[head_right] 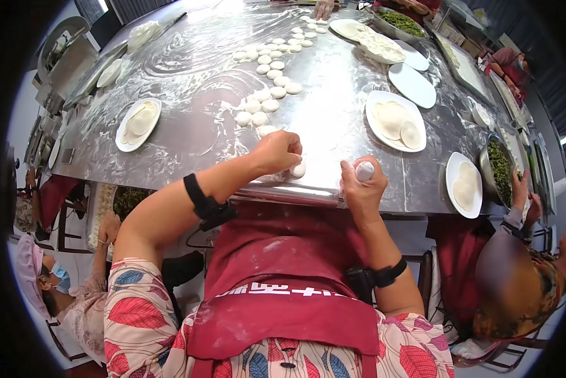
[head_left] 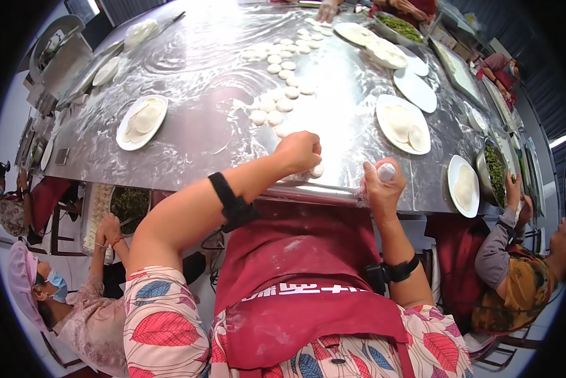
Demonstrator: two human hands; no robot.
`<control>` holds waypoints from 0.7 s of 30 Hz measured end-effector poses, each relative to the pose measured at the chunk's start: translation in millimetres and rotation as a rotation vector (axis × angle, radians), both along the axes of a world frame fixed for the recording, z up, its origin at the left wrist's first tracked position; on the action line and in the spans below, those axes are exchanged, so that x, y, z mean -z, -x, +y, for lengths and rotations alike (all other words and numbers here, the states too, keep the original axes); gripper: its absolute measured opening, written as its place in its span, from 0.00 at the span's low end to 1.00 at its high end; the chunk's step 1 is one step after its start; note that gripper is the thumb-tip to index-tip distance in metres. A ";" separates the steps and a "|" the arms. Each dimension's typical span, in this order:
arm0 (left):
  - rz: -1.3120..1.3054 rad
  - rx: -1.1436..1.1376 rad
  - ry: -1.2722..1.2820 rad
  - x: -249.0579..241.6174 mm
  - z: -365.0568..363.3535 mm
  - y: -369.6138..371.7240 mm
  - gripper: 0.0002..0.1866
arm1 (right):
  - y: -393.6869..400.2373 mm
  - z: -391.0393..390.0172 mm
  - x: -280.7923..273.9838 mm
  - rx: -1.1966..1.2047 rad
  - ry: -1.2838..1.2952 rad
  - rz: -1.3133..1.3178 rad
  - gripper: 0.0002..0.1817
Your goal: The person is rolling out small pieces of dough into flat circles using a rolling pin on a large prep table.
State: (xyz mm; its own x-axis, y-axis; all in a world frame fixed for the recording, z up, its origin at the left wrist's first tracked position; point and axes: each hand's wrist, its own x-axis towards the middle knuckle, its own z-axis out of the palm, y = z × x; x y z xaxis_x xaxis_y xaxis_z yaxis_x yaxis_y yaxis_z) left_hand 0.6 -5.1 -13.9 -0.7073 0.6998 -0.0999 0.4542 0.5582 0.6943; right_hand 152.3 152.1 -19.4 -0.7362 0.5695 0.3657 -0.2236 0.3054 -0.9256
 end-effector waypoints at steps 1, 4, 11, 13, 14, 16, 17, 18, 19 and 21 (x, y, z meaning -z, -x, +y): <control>-0.010 -0.016 0.002 -1.7 -3.1 -0.4 0.09 | 4.4 1.9 1.0 0.022 -0.010 -0.010 0.11; -0.041 -0.025 0.024 -10.5 -9.8 -5.9 0.10 | 32.0 8.8 0.9 0.053 -0.023 -0.023 0.11; 0.037 0.078 -0.015 -6.4 -6.7 -0.9 0.08 | 62.8 25.5 14.2 0.060 -0.110 0.012 0.11; -0.106 0.011 -0.019 -3.1 -10.3 -0.8 0.06 | 35.9 7.8 -8.3 0.046 -0.039 -0.017 0.12; -0.177 -0.025 -0.023 -1.4 -13.3 -1.1 0.05 | 23.5 7.7 -3.8 0.070 -0.097 -0.042 0.12; -0.374 -0.082 -0.110 -3.1 -19.5 -6.4 0.03 | 5.5 1.3 1.5 0.035 0.018 0.004 0.12; -0.361 -0.064 -0.098 -3.4 -21.1 -9.7 0.03 | 8.7 2.1 1.2 0.048 -0.020 -0.009 0.13; -0.349 -0.041 -0.081 -2.4 -21.5 -13.1 0.03 | 15.0 3.7 0.5 0.068 -0.054 -0.023 0.13; -0.191 0.028 -0.056 -0.5 -19.0 -11.8 0.05 | 23.4 6.9 -0.8 0.091 -0.086 -0.034 0.13; -0.020 -0.017 0.042 -8.4 -11.1 -13.0 0.07 | 53.0 19.0 8.2 0.101 -0.117 -0.010 0.13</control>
